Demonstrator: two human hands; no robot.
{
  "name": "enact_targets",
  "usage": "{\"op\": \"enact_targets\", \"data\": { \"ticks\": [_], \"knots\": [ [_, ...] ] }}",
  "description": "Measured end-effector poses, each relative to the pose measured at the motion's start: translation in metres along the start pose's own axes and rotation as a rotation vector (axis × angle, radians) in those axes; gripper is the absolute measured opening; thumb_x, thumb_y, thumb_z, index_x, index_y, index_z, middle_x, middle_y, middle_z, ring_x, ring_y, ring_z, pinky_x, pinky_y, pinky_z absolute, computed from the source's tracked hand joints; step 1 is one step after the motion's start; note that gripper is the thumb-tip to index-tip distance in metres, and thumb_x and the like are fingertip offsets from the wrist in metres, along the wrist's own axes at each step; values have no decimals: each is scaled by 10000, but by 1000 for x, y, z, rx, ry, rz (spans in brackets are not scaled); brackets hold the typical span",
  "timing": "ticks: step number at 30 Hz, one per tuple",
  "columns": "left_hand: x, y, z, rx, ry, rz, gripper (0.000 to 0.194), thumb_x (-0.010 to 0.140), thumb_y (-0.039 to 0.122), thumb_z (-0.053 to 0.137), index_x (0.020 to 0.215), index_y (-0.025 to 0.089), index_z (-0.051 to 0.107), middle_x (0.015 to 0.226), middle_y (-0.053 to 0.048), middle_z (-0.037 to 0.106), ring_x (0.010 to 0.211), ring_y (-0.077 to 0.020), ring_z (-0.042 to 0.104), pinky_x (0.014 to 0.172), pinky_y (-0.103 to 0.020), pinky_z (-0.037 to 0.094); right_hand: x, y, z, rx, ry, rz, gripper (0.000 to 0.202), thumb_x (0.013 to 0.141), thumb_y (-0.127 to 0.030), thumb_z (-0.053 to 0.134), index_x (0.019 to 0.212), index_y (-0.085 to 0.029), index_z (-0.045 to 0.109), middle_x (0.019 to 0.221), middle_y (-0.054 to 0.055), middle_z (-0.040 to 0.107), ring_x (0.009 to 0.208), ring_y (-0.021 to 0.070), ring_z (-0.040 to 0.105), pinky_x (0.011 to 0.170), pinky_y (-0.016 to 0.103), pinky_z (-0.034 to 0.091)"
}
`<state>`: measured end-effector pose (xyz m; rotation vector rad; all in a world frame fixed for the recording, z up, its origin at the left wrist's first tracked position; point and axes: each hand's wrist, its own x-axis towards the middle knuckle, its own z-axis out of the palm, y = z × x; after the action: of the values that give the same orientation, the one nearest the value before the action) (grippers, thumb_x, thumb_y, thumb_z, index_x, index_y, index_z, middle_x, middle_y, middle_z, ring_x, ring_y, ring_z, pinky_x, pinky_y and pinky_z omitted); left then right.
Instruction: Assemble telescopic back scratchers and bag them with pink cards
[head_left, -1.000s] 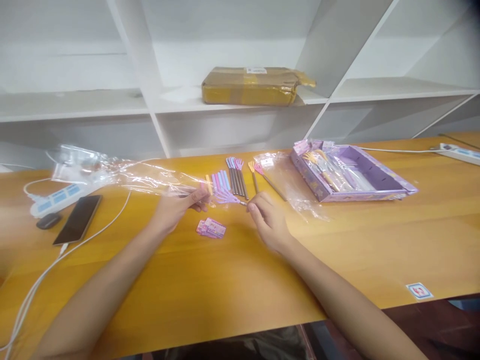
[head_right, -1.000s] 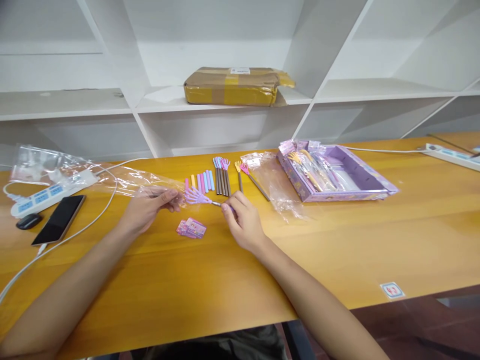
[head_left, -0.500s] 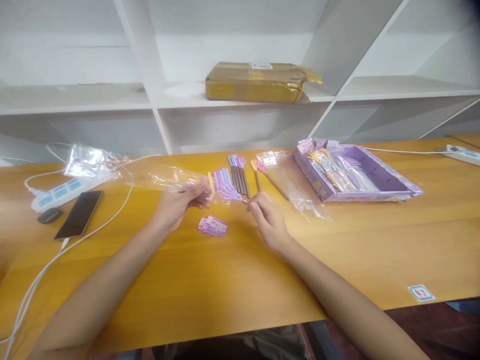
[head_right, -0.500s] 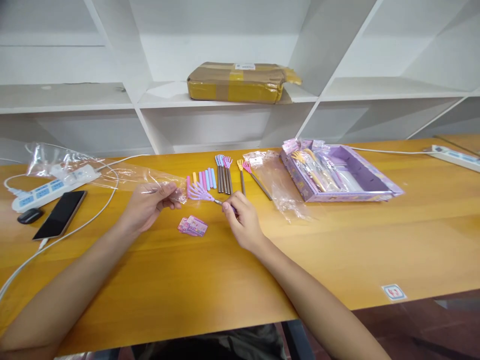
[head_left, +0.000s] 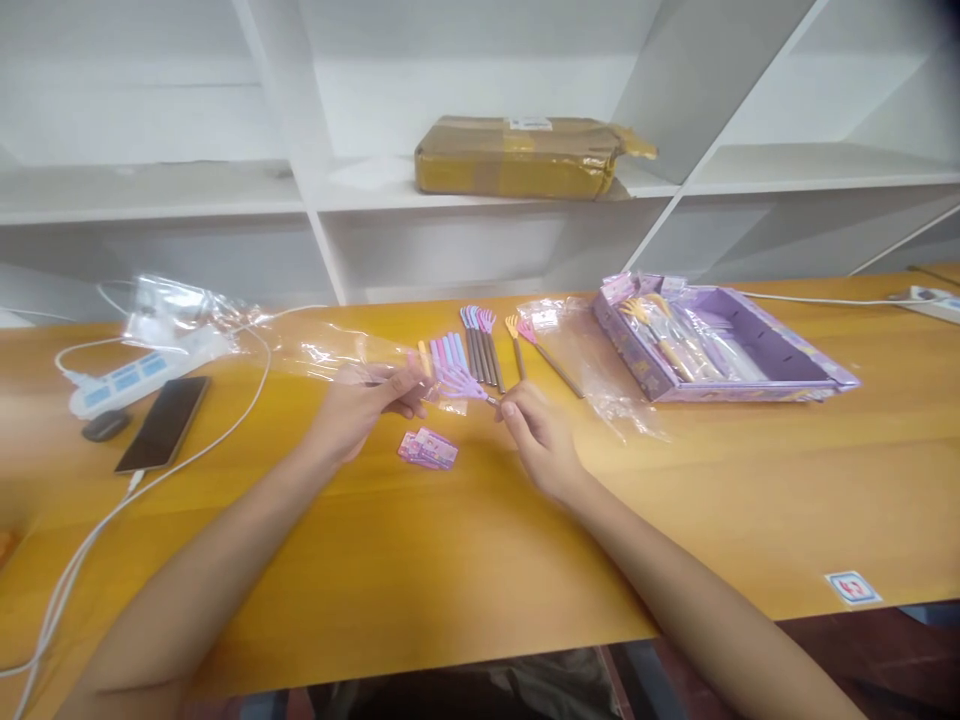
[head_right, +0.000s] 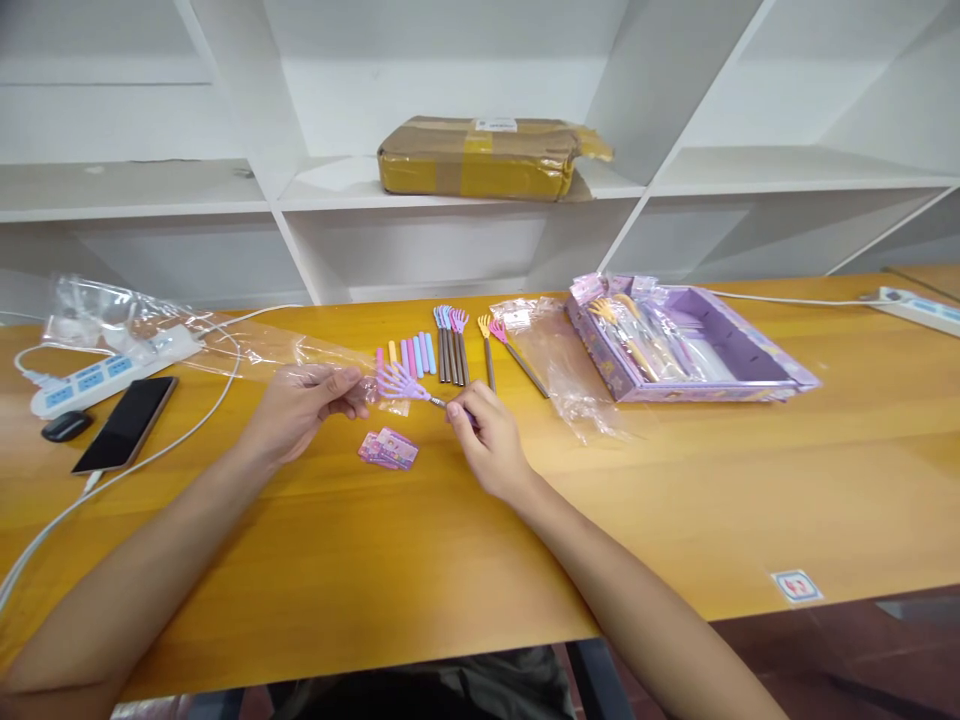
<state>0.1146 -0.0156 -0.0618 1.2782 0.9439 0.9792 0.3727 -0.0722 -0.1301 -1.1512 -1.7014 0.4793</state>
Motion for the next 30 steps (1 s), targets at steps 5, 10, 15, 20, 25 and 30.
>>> {"op": "enact_targets", "data": {
  "ticks": [5,10,15,20,25,30],
  "knots": [
    [-1,0,3,25,-35,-4,386,790,529,888,864,154,837,855,-110,806,676,-185,713,672,-315,583,-1,1,1,11,9,1,387,1116,-460,438,862,-223,607,881,53,576,848,199,572,788,365,447],
    [-2,-1,5,26,-47,-2,357,803,501,889,868,153,839,780,-92,785,674,-184,711,684,-319,607,-2,0,3,6,-3,-24,364,1117,-432,446,874,-218,614,883,49,559,844,192,565,783,360,444],
    [-4,0,7,92,-55,22,362,846,510,851,904,153,842,779,-91,787,722,-196,737,715,-313,613,-2,-1,2,-10,-31,-19,368,1110,-454,457,889,-220,636,886,54,552,809,189,550,734,352,438],
    [-3,-3,4,157,-88,39,380,842,530,842,957,168,843,805,-84,793,742,-209,743,742,-325,611,-2,-1,2,-15,-50,-15,378,1108,-471,455,896,-223,646,876,55,555,796,188,547,710,352,435],
    [-3,1,0,396,-130,54,375,870,571,790,971,213,840,852,-65,811,802,-221,754,784,-312,579,-2,-1,2,-9,-59,-29,345,1103,-441,481,894,-223,647,877,56,562,802,187,555,710,357,440],
    [-5,-1,5,508,-139,47,371,874,590,773,928,229,838,950,-58,822,889,-238,753,787,-303,547,-2,-2,2,13,-78,-19,321,1094,-417,512,899,-217,672,866,48,571,771,173,557,686,345,432]
  ]
}}
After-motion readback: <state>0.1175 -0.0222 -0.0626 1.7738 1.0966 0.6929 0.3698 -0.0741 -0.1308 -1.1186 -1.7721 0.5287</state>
